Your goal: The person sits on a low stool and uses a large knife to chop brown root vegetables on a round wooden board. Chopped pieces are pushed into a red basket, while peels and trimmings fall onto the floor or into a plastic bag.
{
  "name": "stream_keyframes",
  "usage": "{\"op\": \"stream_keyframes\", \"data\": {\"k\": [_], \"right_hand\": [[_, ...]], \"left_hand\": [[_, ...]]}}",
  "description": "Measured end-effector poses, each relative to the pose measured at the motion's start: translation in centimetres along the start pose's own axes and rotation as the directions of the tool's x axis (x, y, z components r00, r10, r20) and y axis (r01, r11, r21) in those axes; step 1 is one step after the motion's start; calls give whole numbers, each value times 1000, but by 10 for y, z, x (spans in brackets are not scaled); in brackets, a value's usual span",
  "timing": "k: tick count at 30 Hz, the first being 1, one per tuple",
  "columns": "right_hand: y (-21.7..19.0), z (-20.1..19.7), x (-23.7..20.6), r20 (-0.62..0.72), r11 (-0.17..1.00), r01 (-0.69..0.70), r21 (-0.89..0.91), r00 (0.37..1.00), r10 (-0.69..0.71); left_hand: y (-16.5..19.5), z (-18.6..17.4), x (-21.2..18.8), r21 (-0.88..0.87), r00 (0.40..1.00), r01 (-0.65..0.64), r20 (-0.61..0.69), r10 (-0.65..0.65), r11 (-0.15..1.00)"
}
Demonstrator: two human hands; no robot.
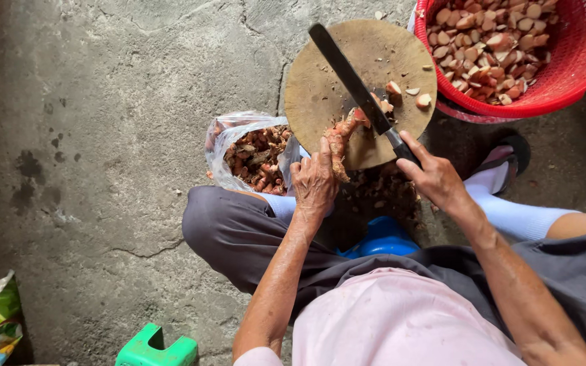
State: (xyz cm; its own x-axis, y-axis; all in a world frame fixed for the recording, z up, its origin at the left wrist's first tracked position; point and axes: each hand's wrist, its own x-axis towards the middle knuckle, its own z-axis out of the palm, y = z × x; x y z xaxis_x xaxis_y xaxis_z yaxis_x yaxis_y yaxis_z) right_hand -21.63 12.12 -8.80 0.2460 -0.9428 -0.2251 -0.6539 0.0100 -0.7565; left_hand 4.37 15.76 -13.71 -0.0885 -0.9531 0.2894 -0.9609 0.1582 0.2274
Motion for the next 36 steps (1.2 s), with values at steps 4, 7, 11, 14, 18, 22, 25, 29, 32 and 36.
{"op": "stream_keyframes", "data": {"k": [4,7,11,14,18,22,25,29,32,36], "right_hand": [[-6,3,-16,-205,938,317,-143,917,-341],[-2,8,-15,-201,954,237,-185,941,-273],[8,21,1,-27,921,80,-381,995,-98],[14,18,3,-81,955,237,-178,964,-254],[7,11,-7,-171,937,291,-195,930,-325],[-5,15,-19,-233,944,250,-214,926,-298],[-6,34,-12,-108,947,91,-308,986,-129],[8,44,-4,-45,935,19,-353,998,-37],[20,30,-2,-55,766,495,-411,825,-562],[16,26,-18,-198,953,256,-164,938,-286]], "left_hand": [[-1,0,1,-7,1000,10,9,-10,1000],[0,-2,2,-18,999,13,30,-12,1000],[0,-4,2,-22,999,14,38,-14,1000],[1,-6,2,2,1000,-1,19,1,1000],[2,-4,2,49,1000,-11,8,10,999],[4,-2,1,25,1000,-10,14,10,1000],[6,-1,2,11,1000,-1,13,1,1000],[8,-3,4,38,1000,-12,-4,12,999],[8,-4,3,24,1000,-7,1,7,1000],[7,-2,3,46,999,-12,35,11,999]]}}
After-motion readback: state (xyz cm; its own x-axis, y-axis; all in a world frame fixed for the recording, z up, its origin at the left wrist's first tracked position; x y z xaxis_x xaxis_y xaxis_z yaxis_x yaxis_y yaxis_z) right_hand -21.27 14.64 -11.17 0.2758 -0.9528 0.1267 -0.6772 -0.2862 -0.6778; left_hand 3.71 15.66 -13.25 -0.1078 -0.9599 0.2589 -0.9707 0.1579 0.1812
